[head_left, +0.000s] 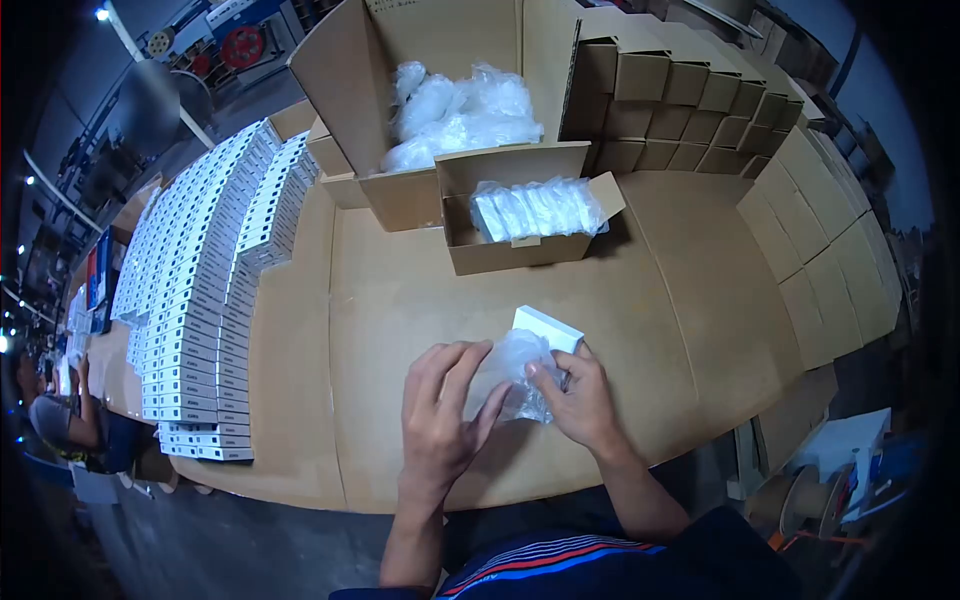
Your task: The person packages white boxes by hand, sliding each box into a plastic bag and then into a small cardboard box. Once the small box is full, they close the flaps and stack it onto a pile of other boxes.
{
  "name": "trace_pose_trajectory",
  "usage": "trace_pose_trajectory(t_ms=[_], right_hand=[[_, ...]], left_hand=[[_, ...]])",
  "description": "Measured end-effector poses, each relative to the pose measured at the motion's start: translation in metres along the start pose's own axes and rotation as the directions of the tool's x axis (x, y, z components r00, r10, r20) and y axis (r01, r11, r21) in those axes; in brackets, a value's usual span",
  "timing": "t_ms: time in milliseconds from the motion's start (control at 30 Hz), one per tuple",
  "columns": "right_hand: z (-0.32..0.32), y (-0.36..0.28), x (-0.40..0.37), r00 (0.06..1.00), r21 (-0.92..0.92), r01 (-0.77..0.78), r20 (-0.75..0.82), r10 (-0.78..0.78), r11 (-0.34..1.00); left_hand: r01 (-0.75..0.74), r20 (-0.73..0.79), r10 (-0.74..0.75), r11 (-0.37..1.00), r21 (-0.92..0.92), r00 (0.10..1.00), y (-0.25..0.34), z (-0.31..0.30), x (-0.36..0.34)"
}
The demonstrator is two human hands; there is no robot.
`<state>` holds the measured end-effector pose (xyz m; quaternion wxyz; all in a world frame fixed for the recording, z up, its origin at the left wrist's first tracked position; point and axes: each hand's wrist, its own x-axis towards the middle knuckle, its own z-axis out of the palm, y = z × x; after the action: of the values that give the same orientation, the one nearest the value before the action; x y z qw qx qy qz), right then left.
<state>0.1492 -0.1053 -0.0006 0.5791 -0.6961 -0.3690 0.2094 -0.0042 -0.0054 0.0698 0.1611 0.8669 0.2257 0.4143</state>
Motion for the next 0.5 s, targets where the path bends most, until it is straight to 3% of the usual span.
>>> trace_pose_trajectory(t_ms=[167,267,300,400,433,500], right_hand=[[-0.006,-0.027,-0.004,0.996,-0.233,-0.029,0.075,0.047,0.972],[-0.011,-0.028,-0.005,0.992,-0.248,-0.018,0.115,0.048,0.969],[-0.013,-0.026,-0.006,0.99,-0.269,0.034,0.141,0.005,0.963],[-0.019,-0.021,-0.01,0.973,-0.275,0.158,0.209,-0.101,0.948],[-0.021,-0.02,-0.012,0.967,-0.246,0.178,0.222,-0.123,0.953],[-0.028,-0.018,-0.014,0.963,-0.219,0.162,0.249,-0.105,0.962]], left_hand=[[-0.012,0.067,0.006,0.996,0.085,0.998,-0.003,0.011,0.01],[0.094,0.162,-0.079,0.992,-0.083,0.984,-0.015,0.019,0.0],[0.06,0.142,-0.049,0.995,-0.075,0.989,-0.017,0.022,0.002],[0.43,0.303,-0.358,0.875,-0.221,0.883,-0.022,0.022,0.001],[0.394,0.295,-0.32,0.887,-0.239,0.9,-0.029,0.022,0.001],[0.581,0.413,-0.462,0.779,-0.234,0.785,-0.026,0.008,0.012]])
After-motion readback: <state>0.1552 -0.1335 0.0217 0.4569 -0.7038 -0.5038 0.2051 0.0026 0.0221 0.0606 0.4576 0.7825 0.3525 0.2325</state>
